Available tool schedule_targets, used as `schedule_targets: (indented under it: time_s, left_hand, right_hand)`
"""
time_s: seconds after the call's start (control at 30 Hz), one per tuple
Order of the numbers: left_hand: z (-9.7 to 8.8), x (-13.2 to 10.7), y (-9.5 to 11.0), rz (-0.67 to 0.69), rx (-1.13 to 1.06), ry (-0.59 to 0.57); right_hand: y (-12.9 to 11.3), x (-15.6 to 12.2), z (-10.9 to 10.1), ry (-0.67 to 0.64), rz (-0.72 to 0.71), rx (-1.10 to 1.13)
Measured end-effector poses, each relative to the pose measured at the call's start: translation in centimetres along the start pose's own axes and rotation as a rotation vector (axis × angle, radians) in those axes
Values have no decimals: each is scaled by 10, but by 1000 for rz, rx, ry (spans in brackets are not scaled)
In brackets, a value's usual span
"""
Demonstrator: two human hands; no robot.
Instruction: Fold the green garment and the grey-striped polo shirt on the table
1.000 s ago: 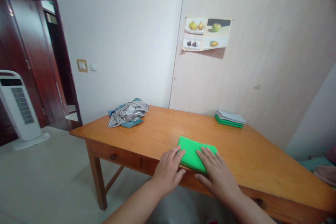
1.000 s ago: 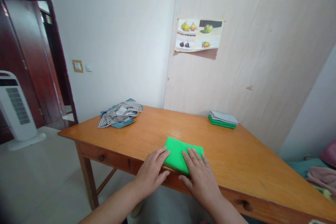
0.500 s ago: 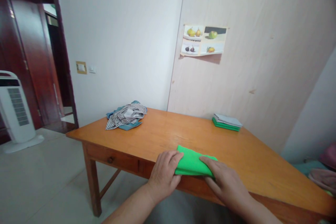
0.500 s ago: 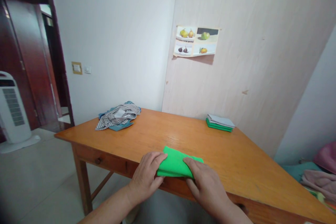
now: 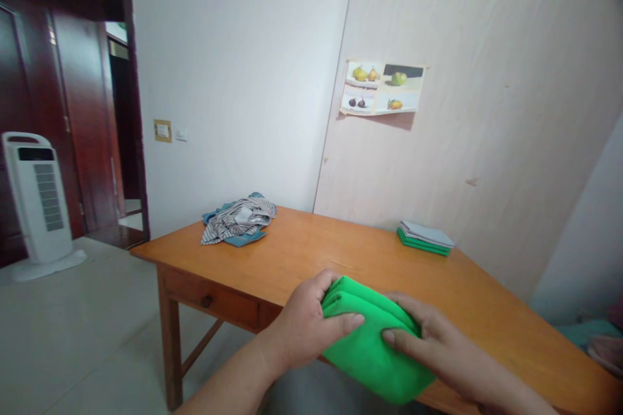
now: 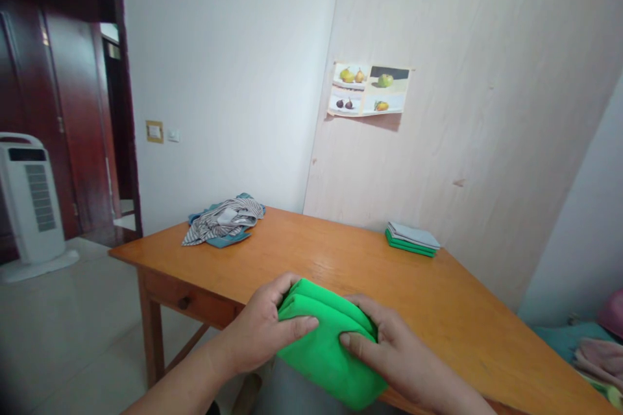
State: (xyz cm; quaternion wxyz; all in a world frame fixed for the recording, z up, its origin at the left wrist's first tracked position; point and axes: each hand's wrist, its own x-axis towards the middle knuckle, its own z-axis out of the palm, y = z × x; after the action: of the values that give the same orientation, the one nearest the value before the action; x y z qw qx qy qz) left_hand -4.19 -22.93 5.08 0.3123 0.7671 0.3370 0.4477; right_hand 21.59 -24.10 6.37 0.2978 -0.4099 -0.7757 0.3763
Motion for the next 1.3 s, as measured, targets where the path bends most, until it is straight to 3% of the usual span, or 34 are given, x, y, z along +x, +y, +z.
schedule_targets:
  time_s: [0.27,0.4,0.57,0.73,0.97,1.3]
  left_hand:
    - [-3,-5,-11,-123,-332,8]
    - [-8,-8,-19,-199,-479,14]
    - [-12,-10,-24,-244,-571,6]
    - [-11,-12,-27,-259,-559,5]
    - [-13,-20,-33,-188,-431,60]
    - [-34,-20,-34,-11,-174,-198]
  right_hand:
    - [16,-7,9,208,-73,-199]
    - [21,-10,9,200,-133,-175]
    - [23,-10,11,148,-111,-219]
    - [22,-7,16,91,-15,-282]
    - [23,-5,19,150,-21,-236]
    - [31,-8,19,171,-1,-179]
